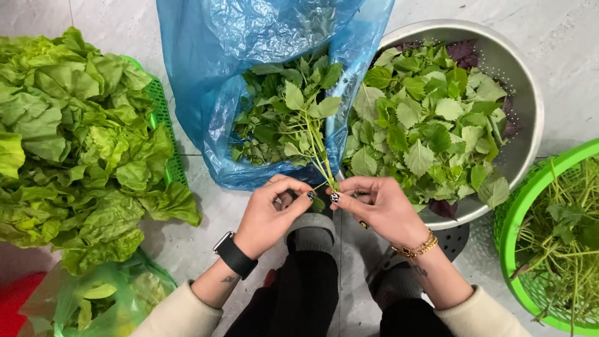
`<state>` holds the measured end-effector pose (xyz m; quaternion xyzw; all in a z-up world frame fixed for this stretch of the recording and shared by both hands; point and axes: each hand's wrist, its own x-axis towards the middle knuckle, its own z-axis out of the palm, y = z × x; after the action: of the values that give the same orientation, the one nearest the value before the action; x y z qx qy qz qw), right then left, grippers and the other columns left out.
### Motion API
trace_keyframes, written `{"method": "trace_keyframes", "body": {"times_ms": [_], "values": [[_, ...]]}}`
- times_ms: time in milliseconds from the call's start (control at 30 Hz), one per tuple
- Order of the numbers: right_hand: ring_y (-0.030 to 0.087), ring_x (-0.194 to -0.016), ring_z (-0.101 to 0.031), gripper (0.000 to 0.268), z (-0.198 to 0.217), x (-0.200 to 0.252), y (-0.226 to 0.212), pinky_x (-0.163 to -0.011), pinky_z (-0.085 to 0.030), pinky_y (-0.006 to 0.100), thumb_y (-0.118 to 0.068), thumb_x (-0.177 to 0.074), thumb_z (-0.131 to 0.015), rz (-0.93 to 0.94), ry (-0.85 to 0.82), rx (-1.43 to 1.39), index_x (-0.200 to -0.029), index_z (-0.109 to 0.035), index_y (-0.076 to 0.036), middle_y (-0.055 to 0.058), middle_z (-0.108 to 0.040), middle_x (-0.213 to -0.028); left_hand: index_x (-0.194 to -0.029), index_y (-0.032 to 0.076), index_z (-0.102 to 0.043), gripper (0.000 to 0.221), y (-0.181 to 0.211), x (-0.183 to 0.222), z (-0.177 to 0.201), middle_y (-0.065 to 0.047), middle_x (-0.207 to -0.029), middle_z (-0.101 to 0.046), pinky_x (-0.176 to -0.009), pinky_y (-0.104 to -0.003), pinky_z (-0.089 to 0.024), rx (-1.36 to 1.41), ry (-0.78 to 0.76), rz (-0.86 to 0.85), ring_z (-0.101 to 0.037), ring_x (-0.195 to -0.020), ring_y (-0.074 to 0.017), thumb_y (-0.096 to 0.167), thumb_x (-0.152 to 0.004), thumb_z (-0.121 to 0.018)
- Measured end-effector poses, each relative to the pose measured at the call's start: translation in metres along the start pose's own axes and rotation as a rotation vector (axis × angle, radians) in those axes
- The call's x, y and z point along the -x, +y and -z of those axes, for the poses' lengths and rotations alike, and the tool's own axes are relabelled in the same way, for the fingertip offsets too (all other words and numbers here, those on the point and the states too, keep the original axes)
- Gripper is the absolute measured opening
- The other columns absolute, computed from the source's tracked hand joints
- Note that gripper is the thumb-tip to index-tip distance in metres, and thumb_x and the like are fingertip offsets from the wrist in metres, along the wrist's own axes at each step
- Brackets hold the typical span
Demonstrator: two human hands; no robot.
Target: Plucking leaves from herb stems and sorting them into containers.
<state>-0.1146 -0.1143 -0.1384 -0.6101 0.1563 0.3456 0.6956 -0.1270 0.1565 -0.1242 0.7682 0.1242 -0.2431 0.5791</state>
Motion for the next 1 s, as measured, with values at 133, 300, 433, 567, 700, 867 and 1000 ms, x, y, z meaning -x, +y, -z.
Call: {"method": "trace_keyframes", "body": {"times_ms": [133,300,433,567,700,867,1000], "values": [[0.007,-0.055,-0.064,0.022,0.000,0.001,0.001,-0.050,-0.053,0.025,-0.005,-0.106,-0.094,0.007,0.019,-0.054,-0.122,-0.094,0.011,0.020,-0.092,-0.090,-0.120,0.006,-0.097,0.017,0.007,-0.003,0.002,-0.006,-0.107,-0.080,-0.074,-0.020,-0.054,0.130,0.091,0.083,-0.065,-0.086,-0.0069,0.015,-0.106,-0.093],[0.009,-0.056,-0.067,0.026,0.005,-0.002,0.009,-0.050,-0.056,0.026,-0.003,-0.105,-0.095,0.000,0.047,-0.069,-0.125,-0.093,0.014,0.024,-0.092,-0.093,-0.124,0.007,-0.098,0.017,0.030,-0.003,0.006,-0.007,-0.110,-0.083,-0.078,-0.020,-0.058,0.122,0.102,0.042,-0.066,-0.089,-0.0054,0.016,-0.110,-0.093],[0.009,-0.062,-0.068,0.030,0.004,0.005,0.003,-0.053,-0.058,0.026,-0.004,-0.103,-0.098,-0.006,0.086,-0.070,-0.122,-0.090,0.017,0.021,-0.088,-0.095,-0.131,0.005,-0.097,0.023,0.057,-0.011,-0.011,-0.008,-0.110,-0.089,-0.086,-0.023,-0.069,0.182,0.046,0.007,-0.075,-0.097,-0.0053,0.016,-0.111,-0.093],[0.010,-0.060,-0.070,0.026,0.017,0.000,0.026,-0.049,-0.055,0.026,-0.004,-0.101,-0.102,-0.007,0.098,-0.120,-0.114,-0.092,0.016,0.020,-0.089,-0.092,-0.137,0.005,-0.095,0.028,0.120,-0.018,-0.038,-0.014,-0.112,-0.094,-0.094,-0.031,-0.077,0.223,-0.037,-0.065,-0.081,-0.100,-0.0094,0.014,-0.111,-0.091],[0.000,-0.066,-0.051,0.017,0.023,-0.004,0.025,-0.056,-0.038,0.023,-0.021,-0.114,-0.088,0.070,-0.016,0.108,-0.112,-0.096,-0.006,0.002,-0.095,-0.095,-0.177,0.010,-0.062,0.057,0.126,-0.020,-0.030,-0.011,-0.136,-0.095,-0.086,-0.036,-0.081,-0.009,-0.233,-0.179,-0.090,-0.091,-0.0180,0.023,-0.122,-0.067],[0.009,-0.067,-0.074,0.022,0.013,-0.001,0.020,-0.057,-0.061,0.025,-0.010,-0.103,-0.101,-0.004,0.070,-0.005,-0.119,-0.097,0.005,0.012,-0.091,-0.093,-0.133,-0.002,-0.086,0.031,0.062,-0.018,-0.003,-0.017,-0.089,-0.092,-0.055,-0.023,-0.060,0.128,-0.109,0.007,-0.070,-0.055,-0.0100,0.019,-0.128,-0.063],[0.008,-0.059,-0.067,0.021,0.012,0.001,0.015,-0.053,-0.058,0.027,-0.006,-0.100,-0.103,0.035,0.068,0.039,-0.116,-0.097,0.005,0.014,-0.093,-0.089,-0.126,0.004,-0.090,0.020,0.010,-0.015,-0.006,-0.017,-0.105,-0.095,-0.068,-0.026,-0.068,0.080,-0.029,0.120,-0.079,-0.075,-0.0123,0.021,-0.119,-0.082]]}}
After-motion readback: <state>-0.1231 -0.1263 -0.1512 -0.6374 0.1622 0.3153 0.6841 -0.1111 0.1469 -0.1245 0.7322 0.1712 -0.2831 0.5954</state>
